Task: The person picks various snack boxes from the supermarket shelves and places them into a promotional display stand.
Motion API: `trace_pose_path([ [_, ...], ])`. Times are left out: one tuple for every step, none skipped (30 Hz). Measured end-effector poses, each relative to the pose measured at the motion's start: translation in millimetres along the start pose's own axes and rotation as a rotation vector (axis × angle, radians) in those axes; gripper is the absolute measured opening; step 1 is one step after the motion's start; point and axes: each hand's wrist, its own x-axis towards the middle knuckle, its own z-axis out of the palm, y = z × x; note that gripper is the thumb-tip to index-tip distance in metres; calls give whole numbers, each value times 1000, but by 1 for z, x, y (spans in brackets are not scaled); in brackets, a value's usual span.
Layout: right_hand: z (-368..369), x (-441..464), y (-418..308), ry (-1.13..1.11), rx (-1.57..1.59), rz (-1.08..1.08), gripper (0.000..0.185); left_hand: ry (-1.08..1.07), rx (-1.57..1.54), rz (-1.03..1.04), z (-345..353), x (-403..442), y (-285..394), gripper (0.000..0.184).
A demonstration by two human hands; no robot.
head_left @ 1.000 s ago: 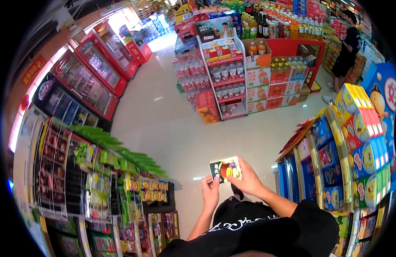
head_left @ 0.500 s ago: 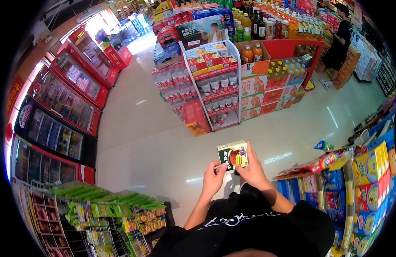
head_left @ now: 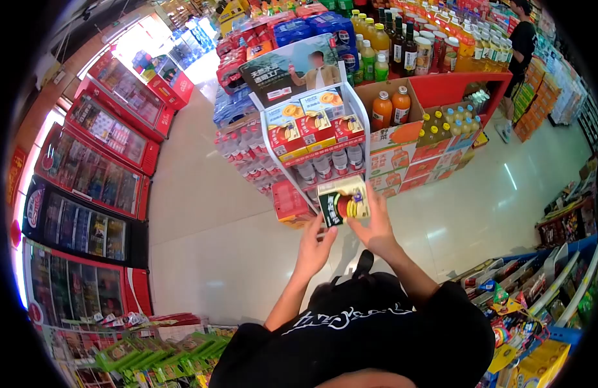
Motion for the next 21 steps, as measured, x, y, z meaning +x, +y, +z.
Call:
trace_pose_path([
  [-1,18,5,44,3,-18,96,12,-13,33,2,21,2,56],
  [-2,33,10,104,8,-87,89,1,-50,28,4,38,1,56],
  [-2,46,18,133,23,-64,86,-9,-90,22,8,54,-3,57],
  [0,57,27,161,33,-42,83,-18,-134,17,12,69,-2,57],
  [0,69,34,190,41,-22,80,-36,-167,4,15,83,0,58],
  [-1,81,33,212,70,64,73,-55,-200,-5,16,95,7,59],
  [-1,90,42,221,75,96,72,-74,-232,-12,18,108,10,60],
  [2,100,54,230,83,127,71,-84,-265,-5,22,121,4,62],
  [6,108,66,241,92,159,70,-108,-258,-18,23,134,2,62],
  [11,116,76,266,99,159,69,-134,-249,-31,24,147,0,62],
  [15,127,86,294,104,157,68,-161,-242,-41,24,163,-2,62],
  [17,138,90,321,107,153,68,-174,-241,-25,25,178,-8,62],
  [18,150,95,330,102,158,68,-195,-229,-13,25,193,-13,62],
  [19,163,99,337,95,165,68,-217,-219,-5,24,209,-17,62],
  [19,173,101,341,87,175,68,-237,-210,0,23,222,-17,62],
  [21,183,105,358,14,174,67,-244,-241,11,22,235,-14,63],
  [24,194,111,376,-58,171,67,-255,-205,28,18,249,-13,63],
  [26,205,111,393,-131,169,66,-266,-169,45,15,261,-12,63],
  [26,215,110,368,-140,188,65,-277,-137,60,12,271,-10,64],
  [24,225,109,341,-150,206,64,-288,-91,70,7,281,-7,63],
  [22,234,105,316,-160,221,63,-315,-93,60,3,289,-9,63],
])
